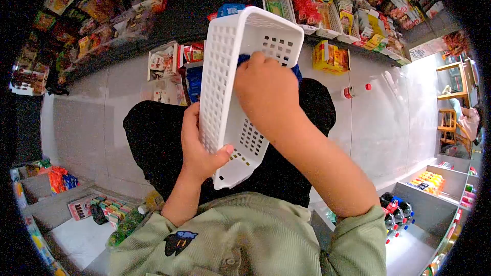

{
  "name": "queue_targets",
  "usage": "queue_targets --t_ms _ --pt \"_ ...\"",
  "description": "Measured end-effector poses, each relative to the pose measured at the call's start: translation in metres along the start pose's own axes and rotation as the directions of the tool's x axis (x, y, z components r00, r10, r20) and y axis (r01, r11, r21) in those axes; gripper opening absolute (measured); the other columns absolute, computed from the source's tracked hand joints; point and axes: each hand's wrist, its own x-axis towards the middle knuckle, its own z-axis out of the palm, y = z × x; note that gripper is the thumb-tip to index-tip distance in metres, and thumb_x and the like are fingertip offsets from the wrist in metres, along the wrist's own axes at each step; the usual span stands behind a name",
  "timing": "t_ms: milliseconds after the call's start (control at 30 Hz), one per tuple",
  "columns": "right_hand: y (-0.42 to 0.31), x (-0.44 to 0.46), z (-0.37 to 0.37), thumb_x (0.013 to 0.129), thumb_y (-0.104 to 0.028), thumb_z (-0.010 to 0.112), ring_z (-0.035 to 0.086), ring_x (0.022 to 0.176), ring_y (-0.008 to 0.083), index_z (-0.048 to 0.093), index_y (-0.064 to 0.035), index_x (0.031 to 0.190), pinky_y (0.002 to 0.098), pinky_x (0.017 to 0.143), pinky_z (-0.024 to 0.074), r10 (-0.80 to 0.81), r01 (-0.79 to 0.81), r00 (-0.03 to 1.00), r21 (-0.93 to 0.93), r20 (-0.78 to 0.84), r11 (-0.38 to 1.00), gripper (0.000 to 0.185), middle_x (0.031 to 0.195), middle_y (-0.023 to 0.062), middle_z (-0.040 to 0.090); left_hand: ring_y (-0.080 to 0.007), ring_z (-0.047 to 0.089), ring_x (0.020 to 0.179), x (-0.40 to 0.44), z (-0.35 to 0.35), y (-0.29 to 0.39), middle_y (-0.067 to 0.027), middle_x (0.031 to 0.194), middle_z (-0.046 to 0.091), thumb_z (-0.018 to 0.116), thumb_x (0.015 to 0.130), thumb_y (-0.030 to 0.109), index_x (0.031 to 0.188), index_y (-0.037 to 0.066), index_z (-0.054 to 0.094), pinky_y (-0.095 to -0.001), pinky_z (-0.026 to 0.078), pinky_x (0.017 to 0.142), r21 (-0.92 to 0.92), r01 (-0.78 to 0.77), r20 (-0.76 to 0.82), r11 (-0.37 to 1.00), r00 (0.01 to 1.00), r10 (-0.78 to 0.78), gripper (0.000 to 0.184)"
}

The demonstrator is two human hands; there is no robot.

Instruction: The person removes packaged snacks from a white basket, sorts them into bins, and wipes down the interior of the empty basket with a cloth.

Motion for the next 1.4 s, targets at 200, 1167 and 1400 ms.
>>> queue_targets --t_ms 200,1167,1400 --pt "-0.011 -0.035 0.015 0.072 -0.013 0.061 0.065 0.071 0.0259 0.068 -0.0053 0.075 0.0359 0.056 0.0532 -0.215 0.177 0.941 0.164 0.260 0.970 0.011 0.078 0.0129 0.060 -0.0329 0.048 0.107 0.006 0.001 -0.008 -0.0200 0.114 0.046 0.076 0.052 0.021 0.124 -0.006 0.036 -0.0423 0.039 0.095 -0.008 -0.055 -0.025 0.998 0.998 0.054 0.087" --pt "0.017 -0.053 -0.042 0.074 -0.013 0.071 0.054 0.076 0.0132 0.056 -0.0002 0.093 0.0260 0.072 0.0449 0.257 -0.099 0.964 0.809 -0.066 0.580 0.027 0.081 0.0060 0.058 -0.0221 0.052 0.106 0.042 -0.035 -0.007 -0.0161 0.116 0.049 0.071 0.070 0.030 0.126 -0.007 0.035 -0.0352 0.042 0.092 -0.466 -0.022 -0.193 0.884 0.978 -0.078 0.076" --pt "0.038 -0.051 -0.033 0.082 -0.018 0.070 0.050 0.071 0.0073 0.060 -0.0012 0.087 0.0216 0.065 0.0408 0.290 -0.391 0.897 0.905 0.333 0.171 0.020 0.076 -0.0020 0.057 -0.0227 0.052 0.106 0.043 -0.045 -0.016 -0.0167 0.116 0.049 0.072 0.070 0.031 0.127 -0.007 0.034 -0.0355 0.043 0.092 -0.475 -0.028 -0.225 0.880 0.970 -0.090 0.078"
